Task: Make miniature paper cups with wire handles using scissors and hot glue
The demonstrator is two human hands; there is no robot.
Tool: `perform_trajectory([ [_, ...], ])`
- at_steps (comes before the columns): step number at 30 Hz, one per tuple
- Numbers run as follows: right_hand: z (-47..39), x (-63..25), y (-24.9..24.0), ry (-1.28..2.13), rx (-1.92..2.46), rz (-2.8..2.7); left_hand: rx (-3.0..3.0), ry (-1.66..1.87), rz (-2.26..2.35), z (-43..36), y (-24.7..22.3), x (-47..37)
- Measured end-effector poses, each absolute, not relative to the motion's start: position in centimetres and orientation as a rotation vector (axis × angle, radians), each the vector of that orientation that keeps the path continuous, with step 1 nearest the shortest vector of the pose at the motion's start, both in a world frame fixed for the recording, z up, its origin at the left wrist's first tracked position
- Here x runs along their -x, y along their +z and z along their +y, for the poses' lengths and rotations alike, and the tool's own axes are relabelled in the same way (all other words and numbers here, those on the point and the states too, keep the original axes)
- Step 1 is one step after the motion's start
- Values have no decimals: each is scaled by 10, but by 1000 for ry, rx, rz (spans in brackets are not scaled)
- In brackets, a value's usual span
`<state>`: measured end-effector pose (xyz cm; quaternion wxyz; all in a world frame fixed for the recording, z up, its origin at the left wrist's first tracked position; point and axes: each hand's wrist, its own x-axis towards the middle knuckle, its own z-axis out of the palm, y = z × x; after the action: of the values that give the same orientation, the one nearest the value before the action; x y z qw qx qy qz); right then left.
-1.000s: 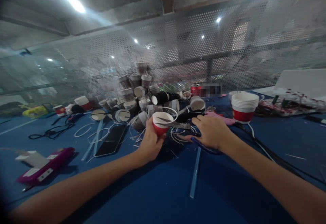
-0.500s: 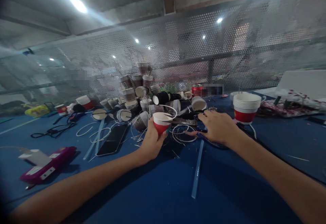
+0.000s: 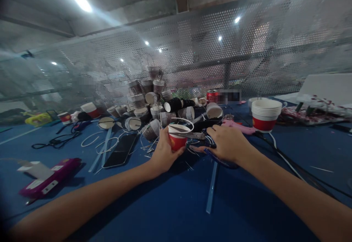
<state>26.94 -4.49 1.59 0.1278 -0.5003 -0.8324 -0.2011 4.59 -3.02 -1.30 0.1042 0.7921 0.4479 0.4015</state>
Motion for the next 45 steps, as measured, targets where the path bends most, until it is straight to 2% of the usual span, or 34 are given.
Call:
perform_trajectory([
  [10,-50,-267,20,-630,1523,-2424,-2396,1238,1344,-32,-13,-47],
  [24,-44,-271,11,-584,1368,-2389,-2387,1310,1333,-30,-16,-45],
  [36,-56,-253,15,-566,1582,-2434,-2497,1246,1441,-29,-22,-45],
  [45,-51,-261,10,-582,1463,-2427,-2535,1271,1423,-29,-22,-46],
])
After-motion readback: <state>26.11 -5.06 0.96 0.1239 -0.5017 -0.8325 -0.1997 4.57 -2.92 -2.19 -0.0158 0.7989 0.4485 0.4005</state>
